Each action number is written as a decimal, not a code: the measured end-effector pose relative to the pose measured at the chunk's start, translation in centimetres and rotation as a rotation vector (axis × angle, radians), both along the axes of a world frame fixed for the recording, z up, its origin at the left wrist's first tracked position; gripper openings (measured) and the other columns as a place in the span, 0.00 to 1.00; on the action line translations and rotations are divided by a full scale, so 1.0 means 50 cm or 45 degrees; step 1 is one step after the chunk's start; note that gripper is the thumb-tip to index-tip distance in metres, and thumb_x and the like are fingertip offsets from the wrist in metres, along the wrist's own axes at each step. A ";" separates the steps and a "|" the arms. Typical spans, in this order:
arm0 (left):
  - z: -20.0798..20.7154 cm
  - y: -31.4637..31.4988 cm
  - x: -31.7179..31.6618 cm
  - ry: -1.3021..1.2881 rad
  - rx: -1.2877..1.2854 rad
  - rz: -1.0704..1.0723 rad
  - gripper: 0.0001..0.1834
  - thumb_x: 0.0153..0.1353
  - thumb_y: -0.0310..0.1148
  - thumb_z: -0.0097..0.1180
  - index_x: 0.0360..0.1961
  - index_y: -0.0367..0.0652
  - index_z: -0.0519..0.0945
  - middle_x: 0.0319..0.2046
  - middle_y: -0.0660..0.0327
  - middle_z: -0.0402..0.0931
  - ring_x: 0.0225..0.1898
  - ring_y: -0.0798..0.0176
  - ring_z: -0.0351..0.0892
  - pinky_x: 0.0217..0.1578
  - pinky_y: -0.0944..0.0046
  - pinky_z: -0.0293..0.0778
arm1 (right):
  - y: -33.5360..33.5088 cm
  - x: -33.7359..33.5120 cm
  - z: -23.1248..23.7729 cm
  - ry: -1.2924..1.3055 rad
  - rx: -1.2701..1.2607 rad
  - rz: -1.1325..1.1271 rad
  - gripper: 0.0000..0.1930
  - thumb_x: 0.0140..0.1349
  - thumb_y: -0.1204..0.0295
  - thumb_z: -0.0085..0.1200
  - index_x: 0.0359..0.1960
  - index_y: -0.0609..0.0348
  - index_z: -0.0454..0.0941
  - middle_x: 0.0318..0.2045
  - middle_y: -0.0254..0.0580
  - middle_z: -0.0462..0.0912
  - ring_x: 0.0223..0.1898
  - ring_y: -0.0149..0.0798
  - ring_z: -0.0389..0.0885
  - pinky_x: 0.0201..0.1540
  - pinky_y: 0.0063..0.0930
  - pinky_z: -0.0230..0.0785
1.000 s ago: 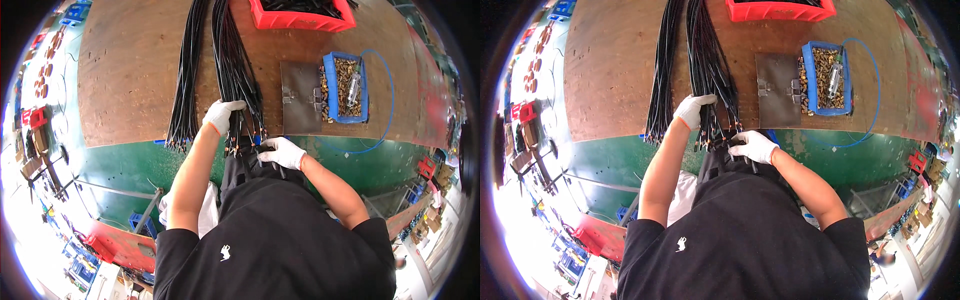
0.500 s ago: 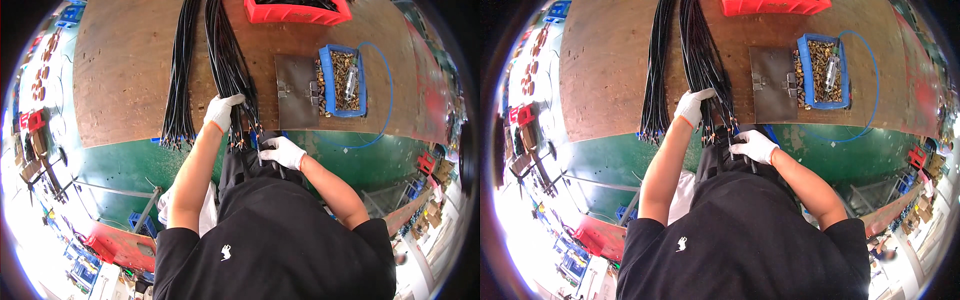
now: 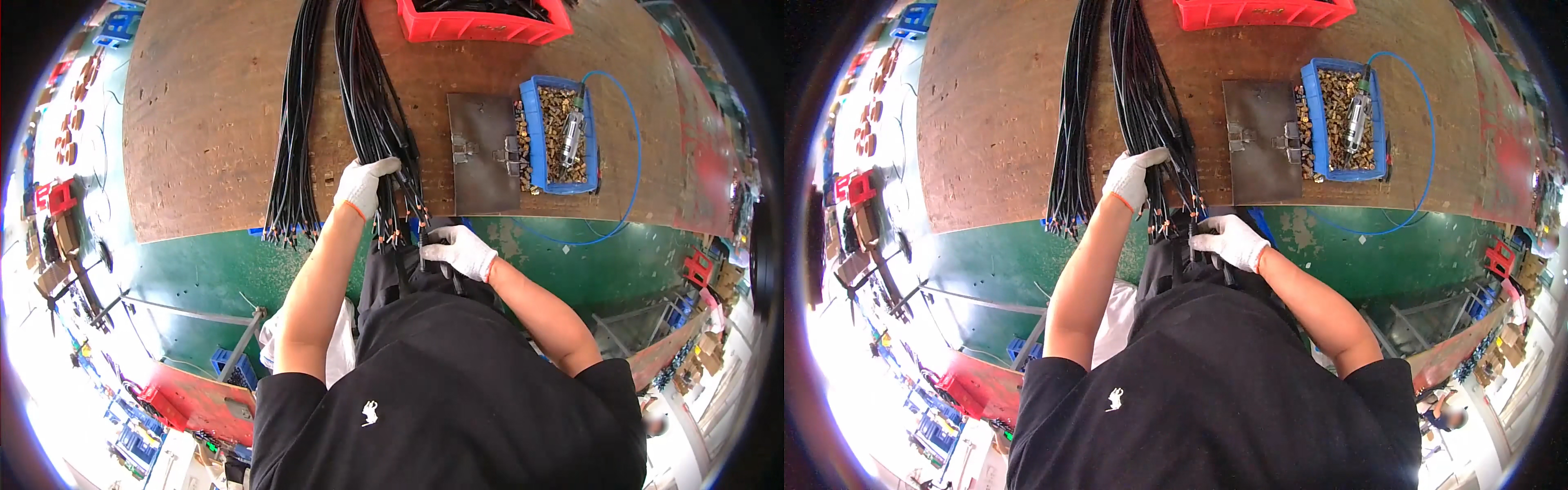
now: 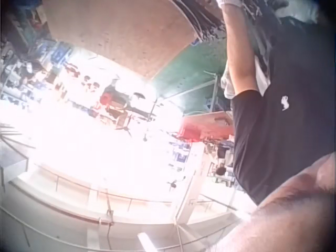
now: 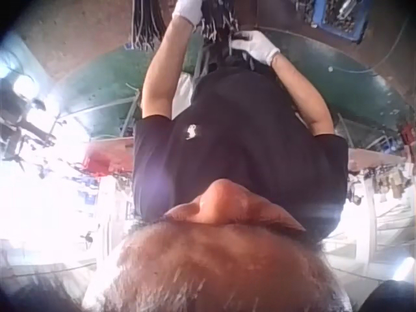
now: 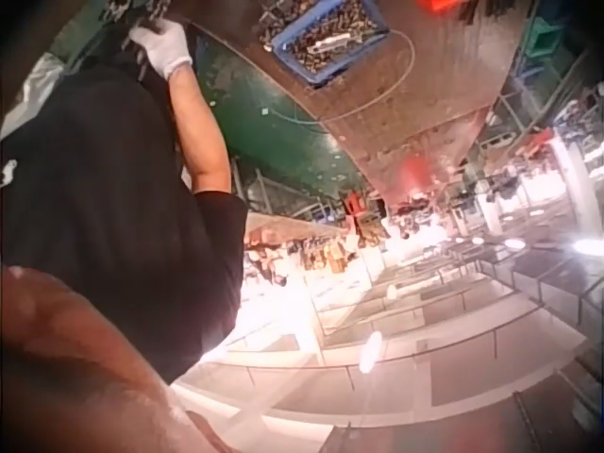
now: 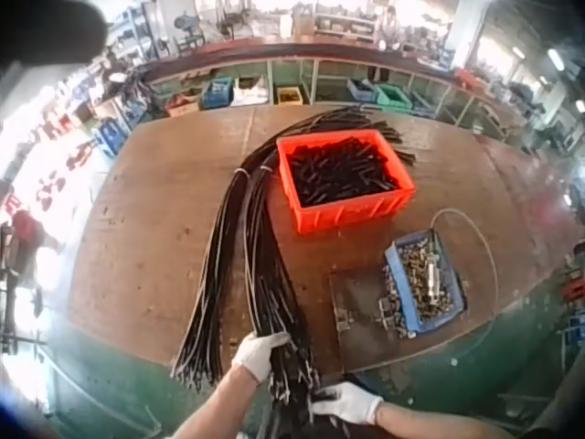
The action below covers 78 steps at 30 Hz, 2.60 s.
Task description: Sorting and assembling electrical cable harnesses with plastic connectors at a workbench.
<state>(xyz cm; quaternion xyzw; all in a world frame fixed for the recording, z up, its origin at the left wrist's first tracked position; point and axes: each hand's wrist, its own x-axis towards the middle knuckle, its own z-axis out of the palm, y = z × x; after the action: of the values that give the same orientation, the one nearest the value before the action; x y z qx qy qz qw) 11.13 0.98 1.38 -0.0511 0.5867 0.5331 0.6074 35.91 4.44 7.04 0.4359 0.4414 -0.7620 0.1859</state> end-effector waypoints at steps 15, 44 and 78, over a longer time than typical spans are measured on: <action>0.030 -0.002 -0.021 -0.099 -0.071 -0.009 0.17 0.57 0.25 0.69 0.48 0.34 0.84 0.40 0.54 0.88 0.37 0.56 0.90 0.41 0.56 0.87 | 0.052 -0.039 -0.027 0.270 0.676 0.511 0.19 0.67 0.61 0.64 0.53 0.60 0.87 0.36 0.45 0.91 0.30 0.42 0.87 0.36 0.38 0.79; 0.046 -0.045 -0.116 0.161 -0.223 -0.223 0.14 0.65 0.36 0.70 0.46 0.38 0.86 0.32 0.62 0.86 0.29 0.67 0.83 0.32 0.66 0.78 | 0.158 -0.299 -0.137 0.159 0.478 0.141 0.18 0.62 0.65 0.67 0.46 0.69 0.90 0.39 0.49 0.93 0.41 0.35 0.88 0.51 0.30 0.78; 0.040 -0.021 -0.082 -0.311 0.057 -0.062 0.15 0.62 0.30 0.74 0.49 0.39 0.86 0.38 0.59 0.88 0.33 0.63 0.87 0.36 0.62 0.86 | 0.180 -0.346 -0.155 0.181 0.450 -0.754 0.15 0.63 0.68 0.73 0.48 0.60 0.86 0.33 0.34 0.88 0.27 0.30 0.84 0.33 0.28 0.78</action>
<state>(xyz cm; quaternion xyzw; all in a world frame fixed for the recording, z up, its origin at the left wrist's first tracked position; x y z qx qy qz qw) 7.04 -0.09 3.39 -0.0878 0.4975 0.5211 0.6880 18.62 13.42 -0.69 0.5162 0.4328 -0.7231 -0.1528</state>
